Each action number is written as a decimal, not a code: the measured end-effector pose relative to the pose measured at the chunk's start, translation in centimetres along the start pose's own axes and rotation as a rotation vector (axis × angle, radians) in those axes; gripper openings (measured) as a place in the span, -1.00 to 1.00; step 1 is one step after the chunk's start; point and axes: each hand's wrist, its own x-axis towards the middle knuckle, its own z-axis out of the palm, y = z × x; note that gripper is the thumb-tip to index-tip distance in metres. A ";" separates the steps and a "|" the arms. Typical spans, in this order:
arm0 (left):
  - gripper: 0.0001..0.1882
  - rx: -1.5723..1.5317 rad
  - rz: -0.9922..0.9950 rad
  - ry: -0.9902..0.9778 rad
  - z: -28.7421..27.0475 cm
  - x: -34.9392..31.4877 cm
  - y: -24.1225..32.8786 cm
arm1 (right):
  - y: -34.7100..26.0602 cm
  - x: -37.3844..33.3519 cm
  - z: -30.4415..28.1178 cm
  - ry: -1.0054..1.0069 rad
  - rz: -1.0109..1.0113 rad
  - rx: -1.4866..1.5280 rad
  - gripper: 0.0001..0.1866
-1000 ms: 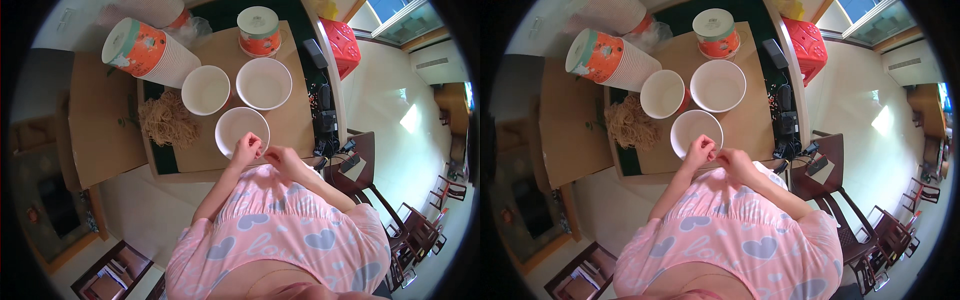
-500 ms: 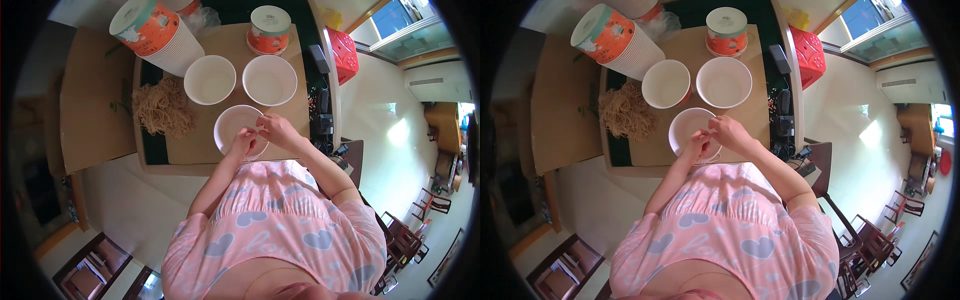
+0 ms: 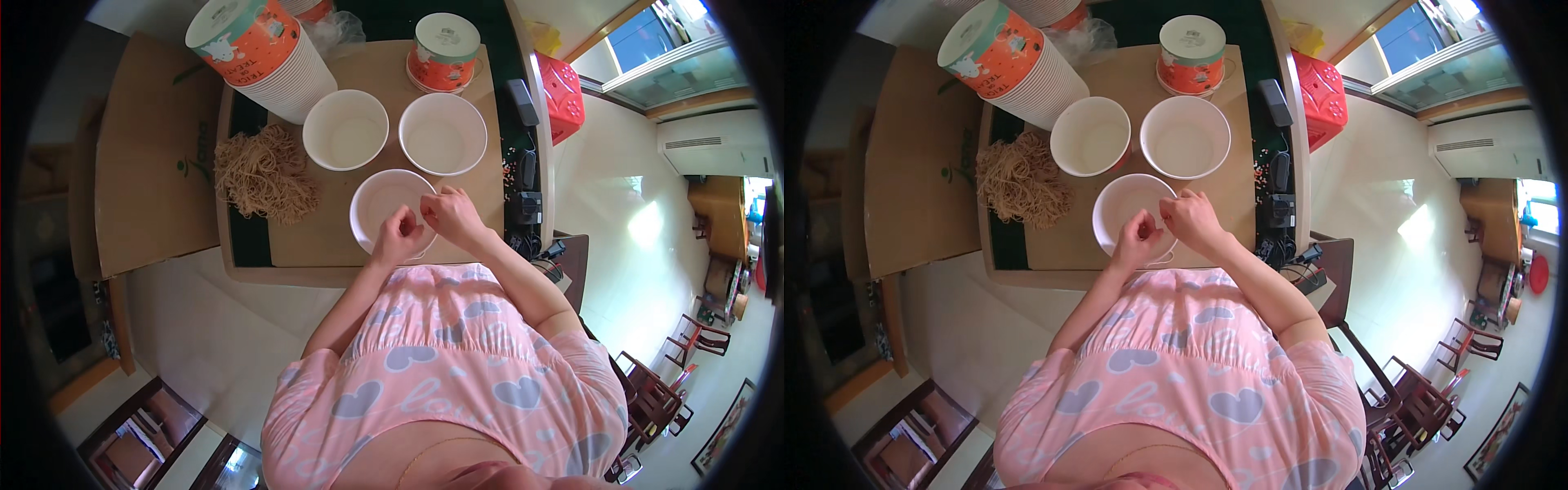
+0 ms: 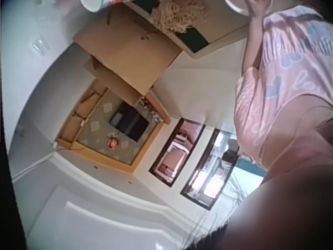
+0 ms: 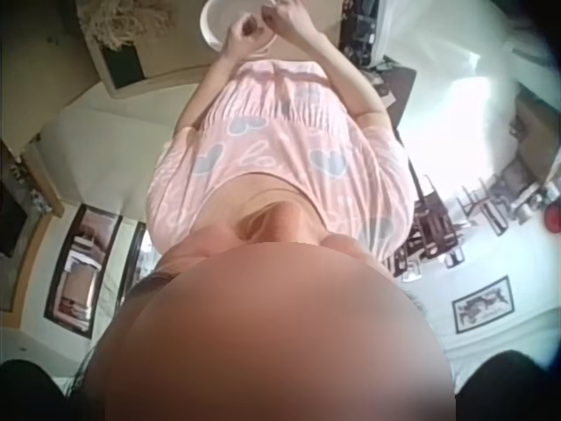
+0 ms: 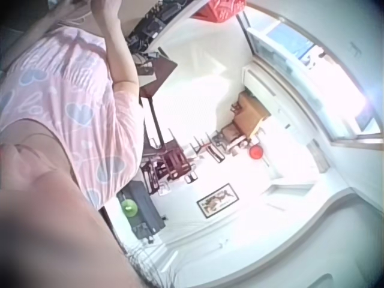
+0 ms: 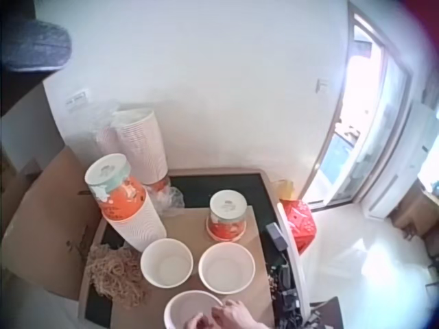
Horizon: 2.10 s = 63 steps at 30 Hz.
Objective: Preparing and inspecting large paper buckets and shredded packing material on a workspace.
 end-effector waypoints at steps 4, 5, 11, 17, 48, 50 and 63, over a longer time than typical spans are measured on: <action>-0.92 0.404 0.256 -0.075 0.1 -0.5 2.8 | 1.0 -0.1 0.6 0.083 -0.019 0.124 -0.94; -0.92 0.405 0.256 -0.073 0.2 -0.7 2.9 | 1.0 -0.1 0.6 0.097 -0.014 0.155 -0.94; -0.84 0.621 0.332 -0.072 0.5 -1.3 3.0 | 0.6 0.1 -1.0 -0.032 0.077 0.305 -0.92; -0.82 0.792 0.329 -0.059 1.1 -1.4 3.3 | 1.0 -0.5 -0.6 -0.030 0.040 0.312 -0.92; -0.87 -0.443 -0.614 0.033 -1.1 -0.9 1.7 | -1.1 -3.4 3.0 0.302 0.183 0.618 -0.85; -0.86 -0.298 -0.516 0.055 -1.0 -1.0 2.1 | -1.1 -3.2 2.6 0.277 0.172 0.583 -0.87; -0.88 0.092 -0.251 0.074 -0.1 -1.2 3.4 | -0.9 -2.5 2.9 0.257 0.172 0.545 -0.92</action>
